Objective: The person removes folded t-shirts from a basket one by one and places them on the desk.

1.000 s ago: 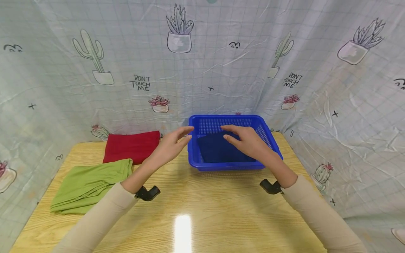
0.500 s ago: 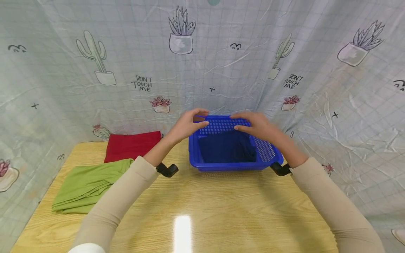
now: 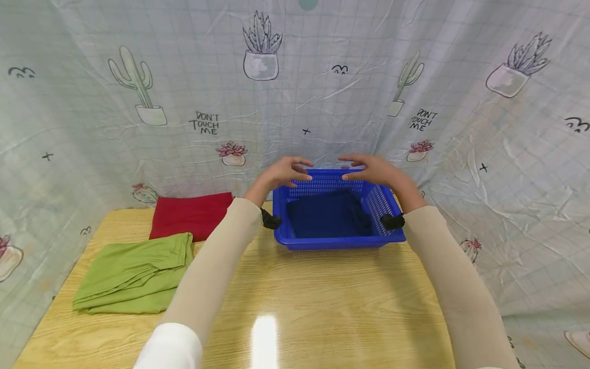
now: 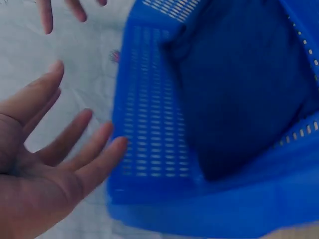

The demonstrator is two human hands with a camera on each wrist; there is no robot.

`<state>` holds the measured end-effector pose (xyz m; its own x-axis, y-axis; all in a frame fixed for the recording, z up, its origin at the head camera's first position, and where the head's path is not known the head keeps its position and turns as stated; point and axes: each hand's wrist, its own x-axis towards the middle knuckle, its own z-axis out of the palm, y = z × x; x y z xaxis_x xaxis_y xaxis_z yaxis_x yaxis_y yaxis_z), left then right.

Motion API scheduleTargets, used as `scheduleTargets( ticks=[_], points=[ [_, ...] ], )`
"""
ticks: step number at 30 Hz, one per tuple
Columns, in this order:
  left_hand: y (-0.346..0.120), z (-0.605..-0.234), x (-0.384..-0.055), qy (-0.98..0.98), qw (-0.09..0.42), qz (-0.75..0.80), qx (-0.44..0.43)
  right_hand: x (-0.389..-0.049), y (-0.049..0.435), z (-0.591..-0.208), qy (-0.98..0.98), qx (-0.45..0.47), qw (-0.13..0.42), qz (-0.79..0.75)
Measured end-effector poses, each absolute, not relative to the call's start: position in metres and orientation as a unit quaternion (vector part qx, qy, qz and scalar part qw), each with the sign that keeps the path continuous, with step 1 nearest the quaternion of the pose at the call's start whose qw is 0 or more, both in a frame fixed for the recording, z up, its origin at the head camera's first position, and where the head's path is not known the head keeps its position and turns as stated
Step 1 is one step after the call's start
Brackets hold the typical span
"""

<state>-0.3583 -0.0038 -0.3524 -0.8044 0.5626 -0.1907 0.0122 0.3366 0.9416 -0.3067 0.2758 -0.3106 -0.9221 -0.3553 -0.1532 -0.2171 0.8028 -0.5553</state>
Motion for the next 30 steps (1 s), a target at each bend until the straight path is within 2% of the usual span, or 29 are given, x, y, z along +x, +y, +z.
scheduleTargets(
  ticks=[6,12,16,22,23,27,30],
  points=[
    [0.01,-0.369,-0.363,0.791,0.365,0.48,0.107,-0.325,0.284,-0.347,0.892,-0.053,0.249,-0.373],
    [0.019,-0.375,-0.36,0.806,0.446,0.388,0.045,-0.327,0.282,-0.386,0.864,0.036,0.306,-0.399],
    [0.027,-0.378,-0.35,0.821,0.459,0.337,0.029,-0.322,0.278,-0.401,0.845,0.075,0.322,-0.421],
    [0.043,-0.381,-0.34,0.807,0.474,0.351,-0.03,-0.327,0.275,-0.41,0.836,0.117,0.338,-0.417],
    [0.046,-0.387,-0.343,0.809,0.469,0.353,-0.041,-0.329,0.276,-0.411,0.831,0.12,0.344,-0.42],
    [0.053,-0.452,-0.402,0.787,0.453,0.41,-0.082,-0.335,0.278,-0.415,0.807,0.113,0.363,-0.452],
    [0.05,-0.48,-0.424,0.756,0.431,0.483,-0.095,-0.335,0.28,-0.417,0.801,0.092,0.365,-0.466]
  ],
)
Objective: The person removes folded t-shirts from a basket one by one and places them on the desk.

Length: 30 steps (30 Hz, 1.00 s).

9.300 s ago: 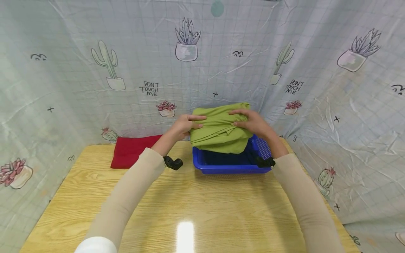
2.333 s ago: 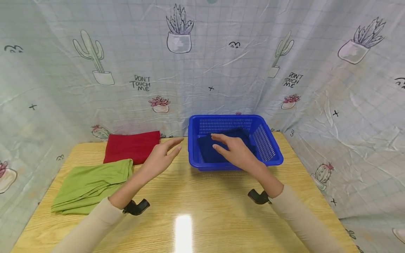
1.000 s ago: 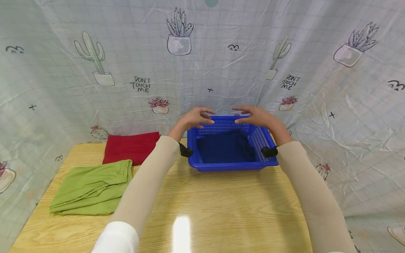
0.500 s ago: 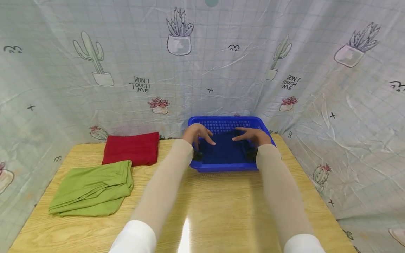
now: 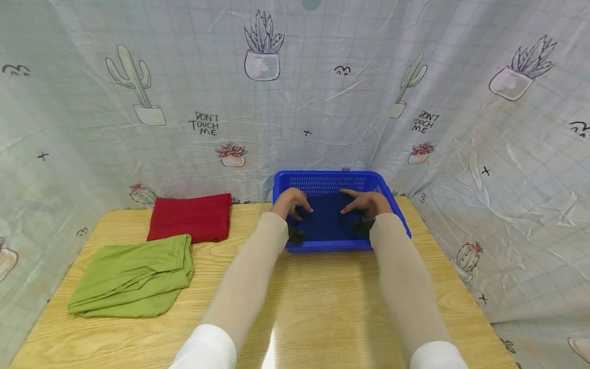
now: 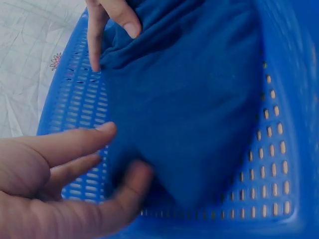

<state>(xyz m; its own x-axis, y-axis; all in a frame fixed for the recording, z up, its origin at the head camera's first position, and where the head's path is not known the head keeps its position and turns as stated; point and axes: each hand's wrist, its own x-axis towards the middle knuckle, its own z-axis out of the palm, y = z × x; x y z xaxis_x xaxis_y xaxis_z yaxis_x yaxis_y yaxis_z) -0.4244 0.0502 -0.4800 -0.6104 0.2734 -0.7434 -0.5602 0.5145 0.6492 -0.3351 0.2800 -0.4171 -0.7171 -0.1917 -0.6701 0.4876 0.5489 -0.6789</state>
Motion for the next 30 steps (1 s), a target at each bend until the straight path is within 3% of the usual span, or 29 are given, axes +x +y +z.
scheduleTargets(
  ticks=[6,9,17,25,30],
  points=[
    [0.041,-0.401,-0.354,0.778,0.4,0.481,-0.049,-0.331,0.286,-0.42,0.812,0.04,0.359,-0.459],
    [0.036,-0.385,-0.34,0.8,0.395,0.451,-0.019,-0.331,0.288,-0.424,0.824,0.015,0.355,-0.441],
    [0.03,-0.414,-0.347,0.732,0.395,0.554,-0.038,-0.329,0.291,-0.432,0.833,0.003,0.357,-0.422],
    [0.036,-0.442,-0.362,0.762,0.319,0.563,-0.026,-0.325,0.293,-0.426,0.856,0.019,0.274,-0.437],
    [0.036,-0.439,-0.364,0.757,0.307,0.576,-0.031,-0.323,0.298,-0.424,0.84,0.031,0.262,-0.474]
  ],
)
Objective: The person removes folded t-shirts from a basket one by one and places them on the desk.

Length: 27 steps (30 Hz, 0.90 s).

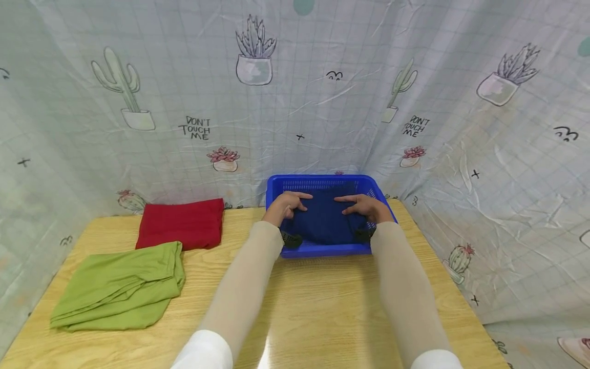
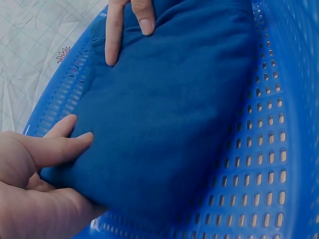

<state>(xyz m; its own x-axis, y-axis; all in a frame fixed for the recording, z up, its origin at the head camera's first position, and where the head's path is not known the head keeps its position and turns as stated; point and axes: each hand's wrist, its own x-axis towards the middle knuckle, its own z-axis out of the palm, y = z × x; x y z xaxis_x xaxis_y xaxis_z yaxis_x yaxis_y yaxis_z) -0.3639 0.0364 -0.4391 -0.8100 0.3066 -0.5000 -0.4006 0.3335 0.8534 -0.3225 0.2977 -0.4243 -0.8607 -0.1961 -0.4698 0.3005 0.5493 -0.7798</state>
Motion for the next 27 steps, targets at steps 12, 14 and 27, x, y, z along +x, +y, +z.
scheduleTargets(
  ticks=[12,14,27],
  points=[
    [0.034,-0.432,-0.366,0.746,0.294,0.597,-0.035,-0.328,0.308,-0.424,0.844,-0.001,0.215,-0.491],
    [0.035,-0.432,-0.368,0.743,0.287,0.604,-0.038,-0.328,0.308,-0.422,0.847,-0.008,0.205,-0.49],
    [0.029,-0.421,-0.368,0.737,0.278,0.614,-0.052,-0.329,0.305,-0.417,0.859,-0.035,0.176,-0.479]
  ],
)
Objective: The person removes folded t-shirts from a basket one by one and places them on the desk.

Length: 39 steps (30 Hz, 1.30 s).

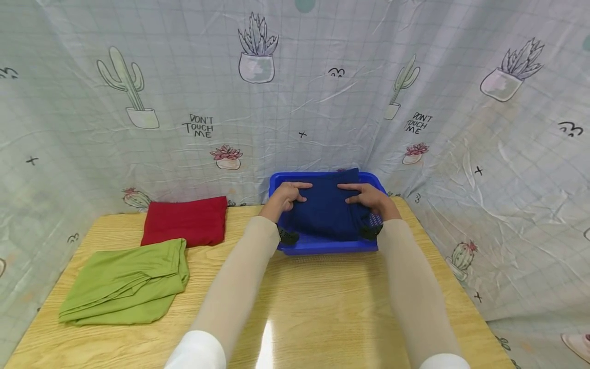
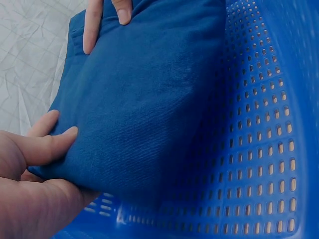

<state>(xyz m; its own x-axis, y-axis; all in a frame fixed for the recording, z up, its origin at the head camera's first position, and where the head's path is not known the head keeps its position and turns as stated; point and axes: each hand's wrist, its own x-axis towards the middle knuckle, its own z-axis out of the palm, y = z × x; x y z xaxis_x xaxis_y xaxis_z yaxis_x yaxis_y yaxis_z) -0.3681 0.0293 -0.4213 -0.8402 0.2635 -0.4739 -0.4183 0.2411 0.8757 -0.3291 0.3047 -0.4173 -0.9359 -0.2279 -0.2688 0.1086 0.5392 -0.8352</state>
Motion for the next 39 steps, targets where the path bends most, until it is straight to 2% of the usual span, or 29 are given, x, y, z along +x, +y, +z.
scheduleTargets(
  ticks=[24,39],
  points=[
    [0.024,-0.396,-0.363,0.737,0.257,0.624,-0.038,-0.318,0.301,-0.389,0.848,-0.062,0.148,-0.505],
    [0.002,-0.374,-0.358,0.718,0.251,0.649,0.001,-0.314,0.287,-0.364,0.855,-0.104,0.125,-0.492]
  ],
)
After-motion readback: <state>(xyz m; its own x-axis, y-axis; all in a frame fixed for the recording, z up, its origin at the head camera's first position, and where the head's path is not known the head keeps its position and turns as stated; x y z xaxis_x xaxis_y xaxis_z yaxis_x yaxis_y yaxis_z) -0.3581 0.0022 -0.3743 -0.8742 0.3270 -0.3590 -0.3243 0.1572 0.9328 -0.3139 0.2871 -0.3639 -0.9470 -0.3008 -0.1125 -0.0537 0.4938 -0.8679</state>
